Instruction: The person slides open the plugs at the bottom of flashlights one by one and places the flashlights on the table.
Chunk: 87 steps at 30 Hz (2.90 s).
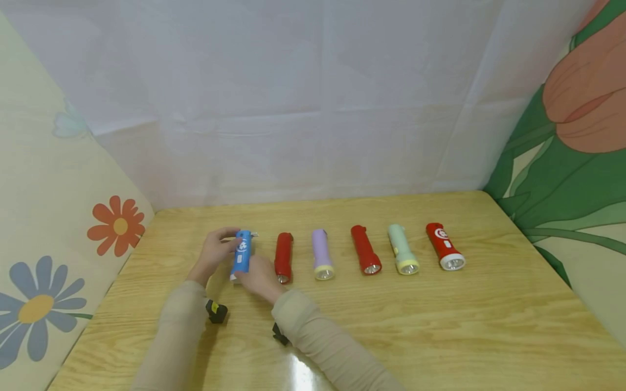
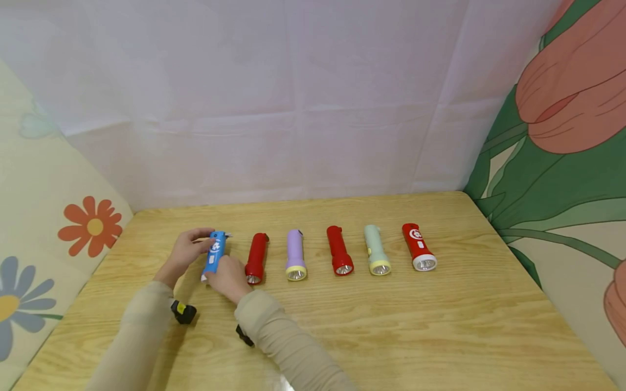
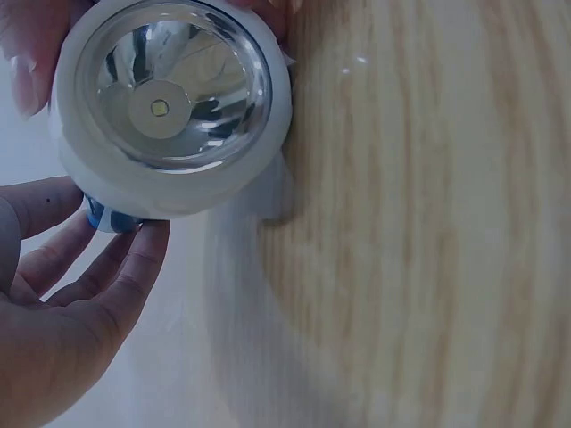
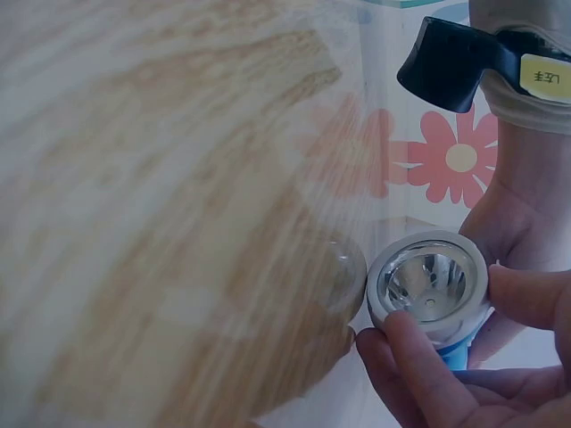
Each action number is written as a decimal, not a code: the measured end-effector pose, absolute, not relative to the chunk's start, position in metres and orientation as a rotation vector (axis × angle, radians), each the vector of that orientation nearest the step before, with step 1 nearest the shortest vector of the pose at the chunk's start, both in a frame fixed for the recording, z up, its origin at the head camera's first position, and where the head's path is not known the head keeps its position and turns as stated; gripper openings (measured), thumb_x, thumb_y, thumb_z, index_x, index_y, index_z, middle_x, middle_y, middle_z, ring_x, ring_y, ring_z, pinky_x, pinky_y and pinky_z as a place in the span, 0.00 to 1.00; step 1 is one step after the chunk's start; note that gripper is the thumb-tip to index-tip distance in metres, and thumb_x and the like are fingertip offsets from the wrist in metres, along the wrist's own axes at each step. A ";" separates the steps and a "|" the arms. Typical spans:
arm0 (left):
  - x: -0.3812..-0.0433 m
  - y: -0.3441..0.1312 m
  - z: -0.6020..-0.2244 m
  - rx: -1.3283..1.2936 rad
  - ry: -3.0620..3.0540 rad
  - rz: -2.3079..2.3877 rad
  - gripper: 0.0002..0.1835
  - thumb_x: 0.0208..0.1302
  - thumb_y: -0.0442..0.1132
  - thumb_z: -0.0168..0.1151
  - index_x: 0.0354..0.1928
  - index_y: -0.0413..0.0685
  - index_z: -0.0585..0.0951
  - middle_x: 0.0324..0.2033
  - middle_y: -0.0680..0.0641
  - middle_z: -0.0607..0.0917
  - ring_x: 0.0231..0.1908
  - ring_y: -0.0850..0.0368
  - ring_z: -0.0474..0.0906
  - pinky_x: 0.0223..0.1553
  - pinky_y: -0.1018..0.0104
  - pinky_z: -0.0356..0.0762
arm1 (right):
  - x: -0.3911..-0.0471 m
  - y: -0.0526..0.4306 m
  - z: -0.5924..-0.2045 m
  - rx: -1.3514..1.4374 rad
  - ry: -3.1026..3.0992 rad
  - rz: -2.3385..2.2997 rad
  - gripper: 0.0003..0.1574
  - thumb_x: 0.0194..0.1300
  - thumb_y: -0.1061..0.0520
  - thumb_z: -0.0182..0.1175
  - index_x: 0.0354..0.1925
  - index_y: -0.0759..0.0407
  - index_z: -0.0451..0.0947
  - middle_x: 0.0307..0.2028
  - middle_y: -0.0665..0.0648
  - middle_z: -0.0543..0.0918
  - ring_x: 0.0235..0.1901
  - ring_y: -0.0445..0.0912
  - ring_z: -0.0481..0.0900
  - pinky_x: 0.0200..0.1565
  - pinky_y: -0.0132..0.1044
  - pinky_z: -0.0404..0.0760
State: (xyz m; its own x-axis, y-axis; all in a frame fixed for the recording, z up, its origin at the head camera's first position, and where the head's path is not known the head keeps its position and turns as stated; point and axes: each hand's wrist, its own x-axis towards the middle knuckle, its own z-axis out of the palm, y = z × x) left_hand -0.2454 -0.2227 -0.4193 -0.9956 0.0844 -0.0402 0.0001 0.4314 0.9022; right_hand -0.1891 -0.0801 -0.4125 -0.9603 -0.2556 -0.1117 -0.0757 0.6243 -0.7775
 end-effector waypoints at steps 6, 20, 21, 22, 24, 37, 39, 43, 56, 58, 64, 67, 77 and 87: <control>-0.247 -0.221 -0.421 0.077 2.600 1.612 0.22 0.64 0.34 0.53 0.58 0.30 0.67 0.56 0.30 0.69 0.52 0.35 0.70 0.48 0.53 0.74 | -0.189 -0.079 -0.412 -0.245 2.642 -1.241 0.20 0.59 0.52 0.61 0.44 0.65 0.75 0.27 0.54 0.77 0.22 0.41 0.71 0.23 0.29 0.70; -0.252 -0.220 -0.424 0.081 2.620 1.514 0.21 0.65 0.34 0.51 0.57 0.28 0.67 0.54 0.29 0.70 0.53 0.35 0.68 0.51 0.52 0.71 | -0.189 -0.079 -0.412 -0.251 2.641 -1.245 0.18 0.60 0.51 0.60 0.41 0.65 0.75 0.24 0.53 0.76 0.21 0.41 0.70 0.22 0.29 0.70; -0.252 -0.219 -0.424 0.089 2.624 1.505 0.21 0.65 0.34 0.51 0.57 0.28 0.67 0.54 0.29 0.70 0.53 0.35 0.68 0.51 0.51 0.71 | -0.189 -0.079 -0.412 -0.250 2.642 -1.246 0.18 0.60 0.51 0.60 0.41 0.65 0.75 0.24 0.53 0.76 0.21 0.41 0.70 0.22 0.29 0.70; -0.253 -0.219 -0.424 0.092 2.624 1.497 0.21 0.65 0.34 0.51 0.57 0.28 0.67 0.53 0.29 0.70 0.53 0.35 0.68 0.51 0.51 0.71 | -0.189 -0.079 -0.412 -0.246 2.639 -1.247 0.18 0.60 0.51 0.60 0.41 0.65 0.75 0.24 0.53 0.76 0.21 0.41 0.70 0.22 0.29 0.70; -0.253 -0.218 -0.424 0.100 2.630 1.479 0.21 0.65 0.34 0.51 0.57 0.28 0.67 0.53 0.29 0.71 0.52 0.36 0.69 0.51 0.52 0.71 | -0.190 -0.080 -0.412 -0.237 2.631 -1.250 0.19 0.60 0.51 0.59 0.42 0.65 0.75 0.25 0.53 0.76 0.21 0.41 0.71 0.22 0.29 0.70; -0.257 -0.217 -0.426 0.104 2.641 1.399 0.20 0.65 0.34 0.51 0.56 0.28 0.68 0.51 0.29 0.73 0.50 0.38 0.70 0.49 0.54 0.72 | -0.190 -0.080 -0.412 -0.250 2.635 -1.261 0.17 0.61 0.52 0.58 0.39 0.66 0.75 0.22 0.52 0.74 0.20 0.41 0.70 0.21 0.29 0.70; -0.257 -0.216 -0.427 0.101 2.645 1.398 0.20 0.64 0.34 0.51 0.55 0.27 0.69 0.51 0.29 0.73 0.50 0.37 0.70 0.49 0.53 0.73 | -0.191 -0.080 -0.413 -0.245 2.635 -1.261 0.17 0.61 0.52 0.58 0.39 0.66 0.75 0.22 0.52 0.73 0.20 0.41 0.70 0.21 0.29 0.70; -0.258 -0.217 -0.429 0.088 2.639 1.381 0.20 0.64 0.34 0.51 0.55 0.28 0.68 0.51 0.29 0.72 0.50 0.37 0.70 0.49 0.53 0.72 | -0.190 -0.081 -0.412 -0.230 2.638 -1.253 0.17 0.61 0.52 0.58 0.38 0.66 0.75 0.21 0.51 0.73 0.20 0.41 0.69 0.21 0.29 0.69; -0.256 -0.214 -0.426 0.071 2.624 1.378 0.21 0.65 0.32 0.50 0.58 0.29 0.66 0.53 0.28 0.70 0.52 0.35 0.69 0.50 0.52 0.72 | -0.189 -0.077 -0.408 -0.333 2.767 -1.162 0.13 0.60 0.54 0.60 0.34 0.65 0.75 0.22 0.52 0.75 0.21 0.41 0.70 0.23 0.29 0.69; -0.255 -0.214 -0.425 0.075 2.622 1.373 0.21 0.65 0.32 0.50 0.58 0.29 0.66 0.53 0.28 0.70 0.52 0.35 0.68 0.50 0.52 0.72 | -0.188 -0.076 -0.407 -0.343 2.772 -1.146 0.13 0.60 0.54 0.59 0.33 0.65 0.75 0.22 0.52 0.74 0.21 0.41 0.70 0.22 0.29 0.69; -0.253 -0.214 -0.425 0.084 2.621 1.402 0.22 0.64 0.32 0.50 0.58 0.29 0.66 0.54 0.28 0.69 0.54 0.34 0.67 0.51 0.51 0.71 | -0.186 -0.074 -0.402 -0.403 2.785 -1.089 0.13 0.60 0.53 0.59 0.32 0.63 0.76 0.20 0.51 0.72 0.19 0.40 0.68 0.20 0.27 0.67; -0.252 -0.213 -0.424 0.087 2.626 1.414 0.22 0.63 0.32 0.50 0.58 0.29 0.66 0.54 0.28 0.70 0.54 0.34 0.67 0.51 0.51 0.71 | -0.184 -0.070 -0.398 -0.463 2.803 -1.080 0.13 0.60 0.52 0.59 0.32 0.63 0.76 0.19 0.50 0.73 0.18 0.39 0.68 0.19 0.27 0.68; -0.245 -0.210 -0.413 0.152 2.770 1.319 0.20 0.64 0.34 0.51 0.56 0.30 0.68 0.52 0.29 0.72 0.53 0.35 0.68 0.51 0.47 0.69 | -0.179 -0.049 -0.383 -0.613 2.825 -1.088 0.13 0.60 0.50 0.59 0.30 0.59 0.77 0.21 0.49 0.77 0.22 0.39 0.71 0.25 0.28 0.69; -0.237 -0.203 -0.401 0.235 2.842 1.349 0.17 0.62 0.34 0.54 0.52 0.31 0.72 0.46 0.33 0.76 0.48 0.38 0.71 0.49 0.48 0.71 | -0.172 -0.031 -0.377 -0.598 2.759 -1.210 0.23 0.62 0.51 0.58 0.52 0.61 0.75 0.44 0.59 0.81 0.42 0.48 0.80 0.39 0.33 0.78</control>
